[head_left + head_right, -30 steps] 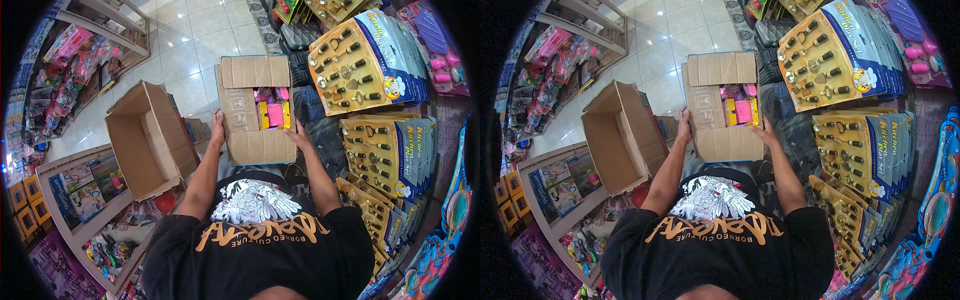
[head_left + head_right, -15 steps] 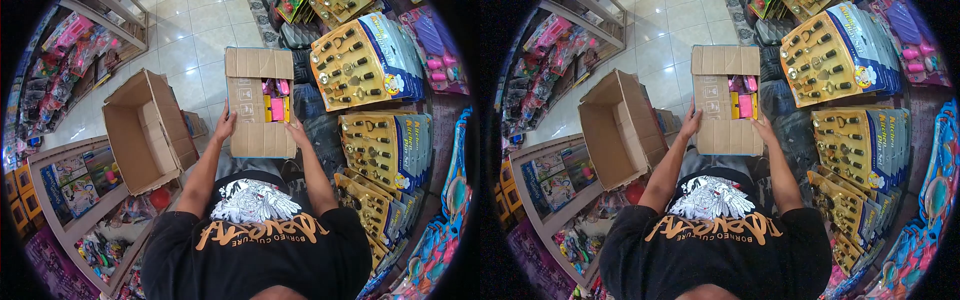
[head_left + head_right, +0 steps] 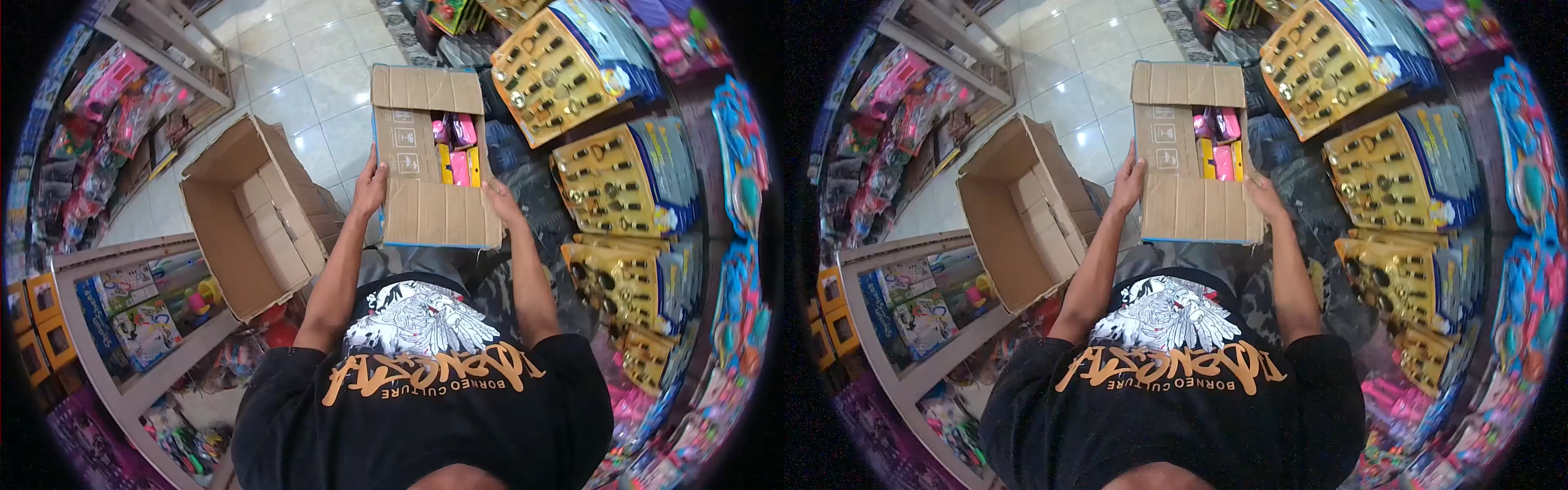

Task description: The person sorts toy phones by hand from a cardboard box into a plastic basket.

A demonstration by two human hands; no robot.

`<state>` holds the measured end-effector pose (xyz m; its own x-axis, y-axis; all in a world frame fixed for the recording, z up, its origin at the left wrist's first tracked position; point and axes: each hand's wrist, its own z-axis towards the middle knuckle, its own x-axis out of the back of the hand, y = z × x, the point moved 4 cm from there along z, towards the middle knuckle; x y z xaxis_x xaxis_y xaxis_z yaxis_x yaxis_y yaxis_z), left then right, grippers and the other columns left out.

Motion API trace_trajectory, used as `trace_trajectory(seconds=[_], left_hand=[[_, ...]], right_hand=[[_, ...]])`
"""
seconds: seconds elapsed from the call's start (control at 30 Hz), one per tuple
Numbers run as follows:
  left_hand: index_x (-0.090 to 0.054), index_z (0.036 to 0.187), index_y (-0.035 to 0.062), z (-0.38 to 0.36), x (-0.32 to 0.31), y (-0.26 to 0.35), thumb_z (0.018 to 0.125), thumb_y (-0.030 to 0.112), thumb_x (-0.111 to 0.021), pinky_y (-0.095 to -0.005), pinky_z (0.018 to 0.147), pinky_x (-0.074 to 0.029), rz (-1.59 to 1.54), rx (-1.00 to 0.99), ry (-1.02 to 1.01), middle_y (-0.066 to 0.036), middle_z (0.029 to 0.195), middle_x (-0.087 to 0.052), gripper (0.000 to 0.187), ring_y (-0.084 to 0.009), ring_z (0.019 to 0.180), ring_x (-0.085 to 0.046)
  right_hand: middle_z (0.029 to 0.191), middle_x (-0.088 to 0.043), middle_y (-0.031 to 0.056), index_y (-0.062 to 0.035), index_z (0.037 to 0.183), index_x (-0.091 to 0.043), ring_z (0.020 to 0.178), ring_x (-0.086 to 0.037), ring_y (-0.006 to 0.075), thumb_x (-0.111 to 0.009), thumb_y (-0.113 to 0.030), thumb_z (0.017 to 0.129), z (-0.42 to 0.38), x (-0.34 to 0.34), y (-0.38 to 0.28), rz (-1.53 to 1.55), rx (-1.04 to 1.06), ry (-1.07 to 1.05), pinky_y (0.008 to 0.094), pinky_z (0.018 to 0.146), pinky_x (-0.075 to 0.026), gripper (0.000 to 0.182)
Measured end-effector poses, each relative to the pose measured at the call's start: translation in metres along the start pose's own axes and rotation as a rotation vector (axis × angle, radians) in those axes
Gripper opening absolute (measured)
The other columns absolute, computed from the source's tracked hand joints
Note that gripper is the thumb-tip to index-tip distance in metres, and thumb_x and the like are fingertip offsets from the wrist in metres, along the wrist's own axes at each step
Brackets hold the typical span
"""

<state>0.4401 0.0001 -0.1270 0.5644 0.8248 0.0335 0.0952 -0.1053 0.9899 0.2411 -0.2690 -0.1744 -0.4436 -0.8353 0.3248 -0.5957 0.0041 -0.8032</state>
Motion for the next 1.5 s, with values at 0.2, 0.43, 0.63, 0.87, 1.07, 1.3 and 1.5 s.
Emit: trace_trajectory(seconds=[0.2,0.43,0.63,0.87,1.07,1.3,1.5], left_hand=[[-0.014,0.142,0.0055,-0.011,-0.009,0.059,0.093,0.015,-0.042,-0.0268,0.101,-0.028,-0.025,-0.008,-0.146,-0.014,0.139,-0.034,0.057,-0.0176,0.123,-0.036],[-0.017,0.141,0.0019,-0.051,-0.064,0.110,0.090,0.015,-0.046,-0.0268,0.095,-0.036,-0.177,-0.160,-0.351,-0.017,0.131,-0.045,0.059,-0.0176,0.114,-0.047],[-0.014,0.141,0.0015,-0.113,-0.123,0.116,0.090,0.014,-0.047,-0.0256,0.093,-0.037,-0.305,-0.120,-0.507,-0.017,0.129,-0.047,0.063,-0.0162,0.111,-0.048],[-0.008,0.141,0.0002,-0.205,-0.182,0.111,0.091,0.012,-0.045,-0.0253,0.093,-0.037,-0.328,-0.156,-0.594,-0.017,0.132,-0.041,0.064,-0.0181,0.112,-0.047],[-0.007,0.142,0.0044,-0.290,-0.221,0.099,0.092,0.012,-0.044,-0.0260,0.085,-0.043,-0.325,-0.100,-0.588,-0.015,0.130,-0.044,0.063,-0.0155,0.103,-0.052],[-0.007,0.143,0.0089,-0.350,-0.260,0.075,0.092,0.015,-0.044,-0.0274,0.083,-0.045,-0.229,-0.145,-0.495,-0.015,0.124,-0.051,0.063,-0.0156,0.097,-0.055],[-0.006,0.144,0.0111,-0.370,-0.278,0.052,0.093,0.015,-0.043,-0.0272,0.081,-0.046,-0.187,-0.174,-0.419,-0.015,0.122,-0.052,0.063,-0.0149,0.095,-0.055]], right_hand=[[0.118,-0.054,0.0120,0.0053,0.125,-0.044,0.107,-0.050,0.0173,-0.056,-0.037,0.087,-0.072,0.030,-0.038,0.031,0.079,0.104,0.0295,0.093,-0.037,0.058],[0.114,-0.057,0.0099,0.0019,0.124,-0.047,0.101,-0.052,0.0142,-0.054,-0.039,0.088,-0.175,0.095,-0.051,-0.044,0.075,0.239,0.0275,0.091,-0.038,0.055],[0.105,-0.060,0.0091,0.0016,0.118,-0.052,0.094,-0.055,0.0144,-0.054,-0.041,0.087,-0.283,0.135,-0.047,-0.116,0.047,0.360,0.0274,0.084,-0.043,0.053],[0.095,-0.062,0.0032,-0.0019,0.113,-0.057,0.085,-0.055,0.0097,-0.053,-0.034,0.090,-0.385,0.168,-0.004,-0.152,-0.039,0.406,0.0255,0.079,-0.043,0.040],[0.099,-0.062,0.0032,-0.0009,0.116,-0.054,0.088,-0.055,0.0094,-0.052,-0.031,0.091,-0.430,0.202,0.079,-0.040,0.032,0.313,0.0253,0.080,-0.044,0.040],[0.104,-0.060,0.0041,-0.0005,0.118,-0.053,0.094,-0.054,0.0115,-0.053,-0.034,0.089,-0.454,0.232,0.139,-0.021,0.035,0.243,0.0261,0.083,-0.042,0.044],[0.109,-0.059,0.0080,0.0024,0.120,-0.050,0.099,-0.053,0.0142,-0.054,-0.038,0.088,-0.432,0.253,0.176,-0.159,0.057,0.180,0.0277,0.087,-0.041,0.051]])
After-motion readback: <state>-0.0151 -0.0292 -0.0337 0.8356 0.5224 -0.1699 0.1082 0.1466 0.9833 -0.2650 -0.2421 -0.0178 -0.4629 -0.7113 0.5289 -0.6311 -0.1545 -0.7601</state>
